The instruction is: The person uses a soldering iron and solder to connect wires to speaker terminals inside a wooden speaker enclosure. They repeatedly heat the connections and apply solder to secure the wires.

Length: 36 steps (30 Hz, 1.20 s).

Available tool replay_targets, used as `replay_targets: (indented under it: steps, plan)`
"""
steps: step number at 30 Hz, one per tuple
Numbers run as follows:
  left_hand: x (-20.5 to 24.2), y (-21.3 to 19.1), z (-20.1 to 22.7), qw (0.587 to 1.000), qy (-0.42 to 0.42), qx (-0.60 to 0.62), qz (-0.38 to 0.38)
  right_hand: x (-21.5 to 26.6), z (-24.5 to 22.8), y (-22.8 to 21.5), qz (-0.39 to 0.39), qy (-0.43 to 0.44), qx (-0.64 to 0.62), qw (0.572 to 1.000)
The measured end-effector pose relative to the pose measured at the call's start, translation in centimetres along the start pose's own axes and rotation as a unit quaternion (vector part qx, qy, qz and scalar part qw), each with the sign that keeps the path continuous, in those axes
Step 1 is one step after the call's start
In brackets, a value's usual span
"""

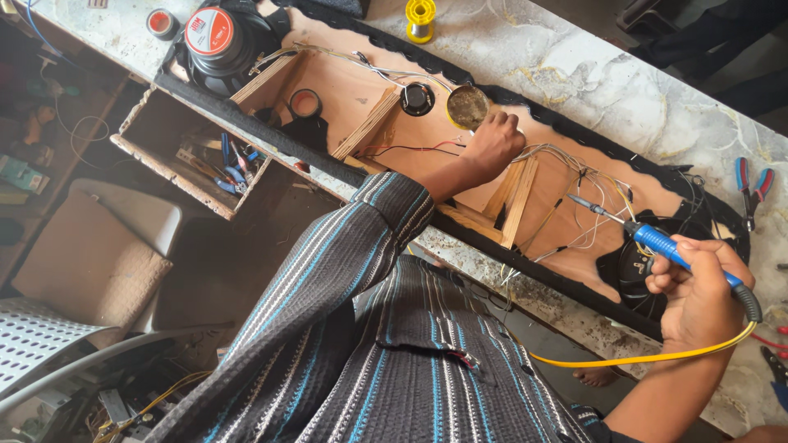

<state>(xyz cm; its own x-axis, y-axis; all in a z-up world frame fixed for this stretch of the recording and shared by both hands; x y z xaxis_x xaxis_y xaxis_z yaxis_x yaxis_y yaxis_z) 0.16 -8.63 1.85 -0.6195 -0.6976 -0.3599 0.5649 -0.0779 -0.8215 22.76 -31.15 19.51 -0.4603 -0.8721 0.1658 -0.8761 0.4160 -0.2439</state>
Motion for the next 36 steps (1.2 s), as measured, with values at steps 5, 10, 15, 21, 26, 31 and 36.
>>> replay_targets:
  steps: [5, 10, 15, 21, 26, 31, 36]
  plan:
    - [0.2, -0.4, 0.4, 1.000, 0.025, 0.009, -0.001, -0.5, -0.2, 0.3, -0.009, -0.011, -0.006, 1.000]
    - [0.2, -0.9, 0.5, 0.999, -0.002, -0.005, -0.033, -0.8, -0.2, 0.6, -0.009, -0.010, -0.004, 1.000]
    - [0.0, -1.1, 0.6, 0.998, -0.036, -0.001, -0.059, -1.0, -0.2, 1.1, -0.014, -0.014, -0.002, 1.000]
    - [0.7, 1.1, -1.3, 0.992, -0.088, 0.071, -0.047, -1.1, -0.4, 1.9, -0.009, -0.020, -0.007, 1.000]
    - [0.9, 3.6, -3.5, 0.982, -0.138, 0.121, -0.046, 0.0, -1.6, 3.4, 0.012, -0.013, 0.026, 1.000]
    - [-0.9, 2.9, -4.8, 0.980, -0.091, 0.131, -0.119, 0.8, -1.7, 2.6, 0.034, -0.001, 0.008, 0.999]
    - [0.4, -3.3, -5.1, 0.953, -0.012, 0.267, -0.141, 3.2, -2.3, 2.6, 0.076, 0.015, 0.007, 0.997]
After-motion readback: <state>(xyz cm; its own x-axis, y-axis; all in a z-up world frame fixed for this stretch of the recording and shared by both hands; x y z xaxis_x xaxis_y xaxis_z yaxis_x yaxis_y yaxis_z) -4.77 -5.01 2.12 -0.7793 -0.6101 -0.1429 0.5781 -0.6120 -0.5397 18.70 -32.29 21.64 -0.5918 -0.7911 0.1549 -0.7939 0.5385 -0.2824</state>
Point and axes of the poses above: each hand's wrist, its own x-axis away from the middle knuckle, its own y-axis out of the palm, z = x × y, the point moved 6 cm from there along -x, towards the middle knuckle, and after that the axes turned 15 degrees about x, right-handed, at the moved point
